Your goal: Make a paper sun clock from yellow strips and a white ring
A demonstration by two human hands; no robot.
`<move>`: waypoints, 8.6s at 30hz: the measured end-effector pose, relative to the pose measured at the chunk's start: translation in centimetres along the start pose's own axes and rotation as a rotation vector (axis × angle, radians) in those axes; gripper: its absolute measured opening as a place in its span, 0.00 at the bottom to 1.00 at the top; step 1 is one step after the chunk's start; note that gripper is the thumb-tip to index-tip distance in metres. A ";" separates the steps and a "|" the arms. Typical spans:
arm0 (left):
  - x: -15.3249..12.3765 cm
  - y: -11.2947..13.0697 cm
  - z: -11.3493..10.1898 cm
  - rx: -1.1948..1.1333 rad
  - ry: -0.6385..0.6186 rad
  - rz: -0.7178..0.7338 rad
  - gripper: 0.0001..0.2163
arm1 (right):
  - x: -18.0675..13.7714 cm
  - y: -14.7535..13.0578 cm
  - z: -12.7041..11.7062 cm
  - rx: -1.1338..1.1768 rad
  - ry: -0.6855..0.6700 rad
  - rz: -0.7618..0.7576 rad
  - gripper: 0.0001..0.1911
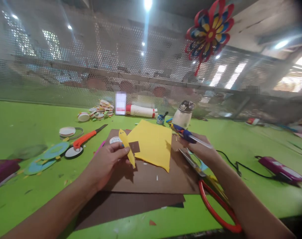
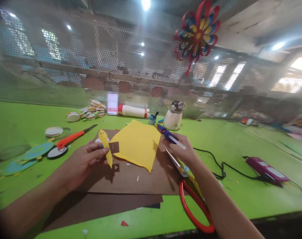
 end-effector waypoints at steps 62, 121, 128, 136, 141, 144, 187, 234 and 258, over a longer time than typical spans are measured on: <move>-0.7 1.0 1.5 0.331 -0.134 0.152 0.11 | -4.4 -11.7 7.3 0.580 -0.479 -0.192 0.14; -1.5 2.1 1.9 1.102 -0.063 0.478 0.13 | -5.0 -12.9 8.3 0.505 -0.482 -0.323 0.13; -1.4 2.0 1.7 1.126 -0.051 0.467 0.14 | -5.1 -13.0 8.1 0.508 -0.486 -0.322 0.13; -1.2 1.9 1.6 1.176 -0.040 0.453 0.16 | -5.1 -13.0 8.2 0.512 -0.502 -0.303 0.13; -1.1 1.7 1.5 1.161 -0.042 0.439 0.16 | -5.2 -12.9 8.3 0.538 -0.511 -0.288 0.13; -1.2 1.8 1.6 1.135 -0.043 0.440 0.16 | -5.3 -12.9 8.3 0.536 -0.518 -0.293 0.13; -1.0 -2.6 1.5 0.439 -0.192 -0.098 0.13 | -5.7 -12.7 8.8 0.732 -0.595 -0.213 0.12; -1.2 -3.3 1.3 0.416 -0.166 -0.145 0.13 | -5.1 -12.4 8.3 0.766 -0.515 -0.188 0.11; -1.2 -3.7 1.5 0.414 -0.210 -0.157 0.13 | -5.1 -12.9 7.8 0.620 -0.422 -0.254 0.09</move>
Point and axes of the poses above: each hand's wrist, its own x-axis towards the middle knuckle, its own z-axis out of the palm, y = z × x, the point moved 10 cm from there along x, towards the middle knuckle, and after that the axes turned 12 degrees about -x, right-handed, at the moved point
